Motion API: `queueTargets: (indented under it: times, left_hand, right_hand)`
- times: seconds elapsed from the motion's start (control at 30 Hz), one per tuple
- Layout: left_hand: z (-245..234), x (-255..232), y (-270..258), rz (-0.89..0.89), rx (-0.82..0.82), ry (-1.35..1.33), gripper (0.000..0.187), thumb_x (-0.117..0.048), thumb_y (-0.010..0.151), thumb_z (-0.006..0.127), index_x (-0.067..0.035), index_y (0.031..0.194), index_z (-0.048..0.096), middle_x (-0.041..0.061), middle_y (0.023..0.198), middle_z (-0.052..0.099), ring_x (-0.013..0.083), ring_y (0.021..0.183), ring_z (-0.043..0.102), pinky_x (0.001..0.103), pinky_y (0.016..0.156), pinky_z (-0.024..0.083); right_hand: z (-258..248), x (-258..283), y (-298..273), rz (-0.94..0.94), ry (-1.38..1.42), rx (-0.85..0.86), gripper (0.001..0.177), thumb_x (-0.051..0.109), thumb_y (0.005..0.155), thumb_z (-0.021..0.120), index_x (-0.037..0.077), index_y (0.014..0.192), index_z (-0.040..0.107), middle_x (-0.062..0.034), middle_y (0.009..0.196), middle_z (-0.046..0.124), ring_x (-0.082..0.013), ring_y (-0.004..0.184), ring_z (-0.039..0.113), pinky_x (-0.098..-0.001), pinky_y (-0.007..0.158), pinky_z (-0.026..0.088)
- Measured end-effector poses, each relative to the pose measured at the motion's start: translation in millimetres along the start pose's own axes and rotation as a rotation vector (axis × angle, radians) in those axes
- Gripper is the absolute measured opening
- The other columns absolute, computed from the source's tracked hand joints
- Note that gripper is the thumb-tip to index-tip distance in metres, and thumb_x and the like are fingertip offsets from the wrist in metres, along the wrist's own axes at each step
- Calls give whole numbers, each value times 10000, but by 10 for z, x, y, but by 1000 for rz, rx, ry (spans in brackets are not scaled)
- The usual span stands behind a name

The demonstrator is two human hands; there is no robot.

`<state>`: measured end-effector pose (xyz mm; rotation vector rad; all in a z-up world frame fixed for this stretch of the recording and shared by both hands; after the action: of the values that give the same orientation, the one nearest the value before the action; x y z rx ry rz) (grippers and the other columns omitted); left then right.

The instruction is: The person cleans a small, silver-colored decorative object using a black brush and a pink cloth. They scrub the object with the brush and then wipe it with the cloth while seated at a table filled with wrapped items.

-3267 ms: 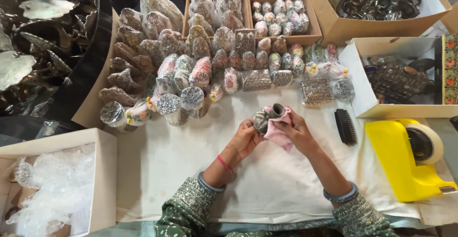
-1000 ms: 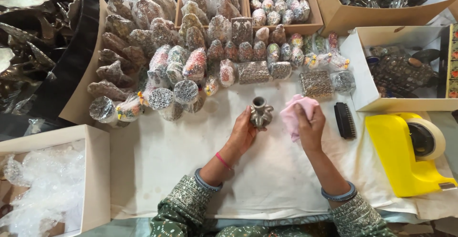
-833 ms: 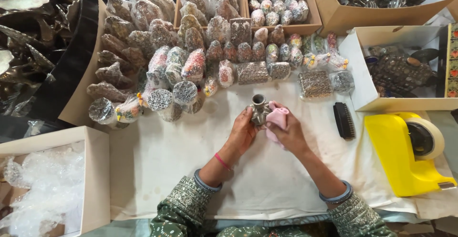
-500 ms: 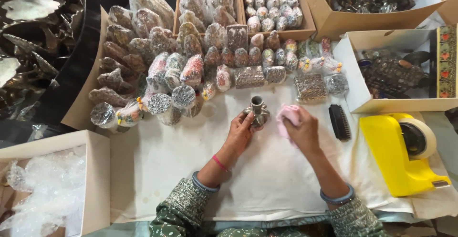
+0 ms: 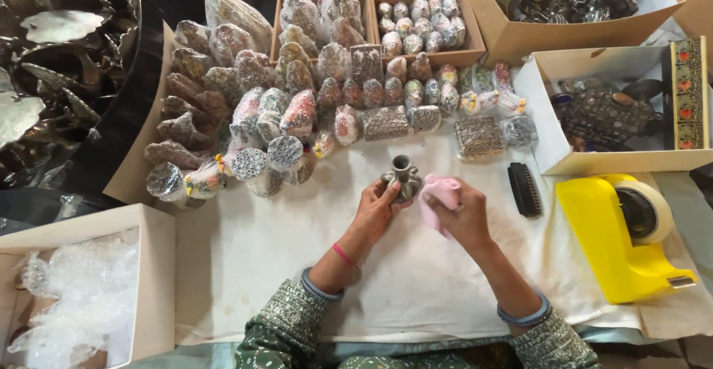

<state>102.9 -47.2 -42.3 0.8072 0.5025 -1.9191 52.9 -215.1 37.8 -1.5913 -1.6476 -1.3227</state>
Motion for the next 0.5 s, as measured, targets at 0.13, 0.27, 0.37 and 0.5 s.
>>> queueTargets:
  times: [0.13, 0.27, 0.37, 0.5]
  left_hand:
    - [-151, 159, 60, -25, -13, 64, 405, -223, 1053, 630, 8, 1385, 600, 84, 1251, 699, 178, 1127, 665, 358, 917, 588]
    - [-194, 332, 60, -97, -6, 155, 413, -199, 1024, 641, 15, 1372, 580, 54, 1196, 693, 158, 1041, 680, 343, 831, 635]
    - [-127, 272, 33, -93, 0, 164, 402, -181, 1024, 634, 14, 1371, 580, 38, 1186, 690, 132, 1006, 677, 333, 801, 638]
    - [-136, 263, 17, -37, -74, 268, 383, -171, 1004, 655, 14, 1336, 616, 66, 1143, 702, 122, 970, 685, 297, 760, 626]
  right_hand:
    - [-153, 270, 135, -46, 151, -79, 360, 170, 895, 803, 27, 1202, 683, -74, 1109, 745, -138, 980, 721, -293, 827, 600]
    - [-4, 689, 219, -287, 142, 64, 336, 90, 850, 797, 37, 1163, 686, -88, 1281, 670, -190, 1092, 676, -317, 887, 569]
    - [90, 897, 155, -487, -58, 90, 354, 22, 767, 800, 50, 1110, 714, -81, 1242, 686, -260, 1093, 662, -366, 909, 557]
    - [79, 880, 84, -566, -306, -47, 394, -11, 672, 803, 76, 1050, 730, -42, 1098, 720, -312, 1005, 656, -394, 860, 558]
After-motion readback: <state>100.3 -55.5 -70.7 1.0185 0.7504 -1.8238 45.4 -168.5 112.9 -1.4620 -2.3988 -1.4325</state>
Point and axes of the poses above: each hand's wrist, its own y-axis towards the middle knuckle, its own z-axis out of the palm, x = y × z, the point moved 9 cm from there along y, towards the middle knuckle
